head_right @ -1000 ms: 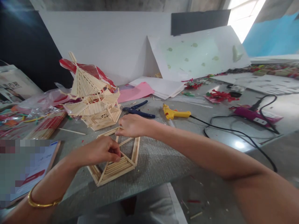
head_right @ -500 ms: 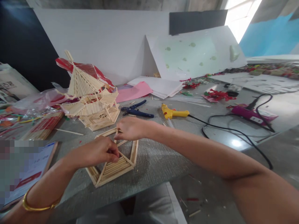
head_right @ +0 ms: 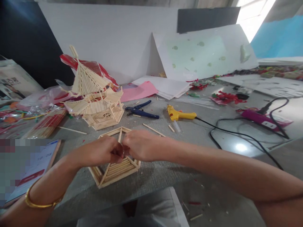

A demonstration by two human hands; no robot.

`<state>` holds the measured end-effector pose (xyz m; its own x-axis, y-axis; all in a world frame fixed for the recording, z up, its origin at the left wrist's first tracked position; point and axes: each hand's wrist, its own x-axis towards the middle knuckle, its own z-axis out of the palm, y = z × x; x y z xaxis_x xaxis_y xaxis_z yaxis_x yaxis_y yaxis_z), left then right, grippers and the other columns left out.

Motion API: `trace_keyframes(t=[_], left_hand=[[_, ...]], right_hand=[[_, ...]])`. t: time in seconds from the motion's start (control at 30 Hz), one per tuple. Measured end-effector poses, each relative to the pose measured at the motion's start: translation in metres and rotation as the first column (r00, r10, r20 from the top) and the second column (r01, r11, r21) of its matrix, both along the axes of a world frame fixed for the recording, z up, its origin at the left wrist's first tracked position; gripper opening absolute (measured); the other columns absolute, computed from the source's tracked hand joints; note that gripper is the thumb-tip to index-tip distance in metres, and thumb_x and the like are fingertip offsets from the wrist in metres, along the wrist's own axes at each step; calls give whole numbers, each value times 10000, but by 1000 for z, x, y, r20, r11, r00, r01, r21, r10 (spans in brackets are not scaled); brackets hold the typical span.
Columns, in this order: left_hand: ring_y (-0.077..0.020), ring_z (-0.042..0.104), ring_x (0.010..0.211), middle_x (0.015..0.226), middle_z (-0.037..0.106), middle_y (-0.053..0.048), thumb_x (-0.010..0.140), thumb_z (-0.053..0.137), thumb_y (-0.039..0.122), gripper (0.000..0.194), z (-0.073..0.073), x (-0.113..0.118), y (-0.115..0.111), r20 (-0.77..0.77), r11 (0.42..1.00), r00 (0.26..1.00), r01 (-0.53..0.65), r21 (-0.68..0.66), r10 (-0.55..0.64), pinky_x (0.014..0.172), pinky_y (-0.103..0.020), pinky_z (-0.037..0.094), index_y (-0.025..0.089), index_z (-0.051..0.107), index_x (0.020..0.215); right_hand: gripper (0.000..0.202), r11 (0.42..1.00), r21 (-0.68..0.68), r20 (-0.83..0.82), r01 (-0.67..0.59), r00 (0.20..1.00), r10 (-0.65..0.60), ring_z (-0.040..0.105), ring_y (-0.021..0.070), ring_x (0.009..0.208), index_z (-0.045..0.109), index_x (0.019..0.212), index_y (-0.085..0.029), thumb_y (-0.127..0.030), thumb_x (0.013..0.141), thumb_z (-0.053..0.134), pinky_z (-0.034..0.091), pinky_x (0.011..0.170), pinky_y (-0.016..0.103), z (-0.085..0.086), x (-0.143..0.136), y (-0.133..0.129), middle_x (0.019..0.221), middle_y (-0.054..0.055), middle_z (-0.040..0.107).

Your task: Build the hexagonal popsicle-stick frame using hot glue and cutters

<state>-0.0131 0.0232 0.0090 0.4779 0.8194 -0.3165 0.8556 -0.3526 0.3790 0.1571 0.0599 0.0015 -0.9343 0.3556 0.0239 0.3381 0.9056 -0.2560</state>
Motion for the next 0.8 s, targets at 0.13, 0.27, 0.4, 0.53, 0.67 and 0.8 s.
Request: trace_keyframes(t=[0.13, 0.27, 0.4, 0.53, 0.67, 0.8], left_hand=[[-97, 396, 540, 518, 423, 33, 674, 527, 297, 168, 1, 0, 0, 4, 1000, 1000, 19, -3, -19, 497, -221, 250, 175, 627, 614], [-94, 405, 555, 536, 411, 33, 666, 517, 282, 154, 0, -2, 1, 18, 999, 999, 32, -8, -32, 506, -211, 253, 177, 620, 618], [-90, 360, 535, 521, 392, 31, 683, 495, 289, 186, 1, 0, 0, -7, 999, 999, 36, 22, -36, 500, -215, 244, 171, 596, 580], [-89, 356, 527, 512, 415, 24, 674, 473, 248, 178, 2, 2, -2, -29, 996, 998, 52, 69, -50, 504, -221, 247, 165, 586, 564], [-95, 373, 513, 514, 482, 9, 656, 470, 227, 169, 2, 2, -2, -66, 993, 996, 66, 103, -59, 499, -230, 258, 170, 602, 568], [-106, 436, 514, 546, 558, -11, 664, 471, 238, 189, 3, 4, 0, -121, 989, 990, 84, 121, -69, 505, -239, 279, 178, 642, 611]], right_hand=[[190, 998, -45, 86, 41, 996, -37, 572, 156, 790, 689, 783, -145, -96, 802, 507, 390, 708, 255, -6, 1, -9, 759, 53, 653], [187, 999, 32, 71, 44, 996, -46, 563, 165, 792, 680, 783, -141, -136, 830, 500, 389, 719, 271, -15, 0, -11, 744, 56, 640], [185, 993, 110, 18, 36, 999, -38, 539, 151, 737, 652, 750, -146, -174, 842, 495, 385, 681, 271, -24, 2, -9, 728, 48, 618], [139, 970, 244, 14, -17, 1000, 14, 518, 162, 744, 635, 772, -140, -169, 828, 511, 384, 697, 294, -27, 5, -13, 744, 51, 602], [127, 947, 318, 12, -52, 999, 50, 504, 174, 773, 618, 784, -137, -178, 831, 507, 385, 729, 315, -26, 10, -20, 790, 60, 595], [201, 966, 259, 28, 0, 1000, -7, 511, 167, 791, 630, 774, -145, -179, 867, 456, 391, 751, 307, -24, 12, -24, 774, 61, 591]])
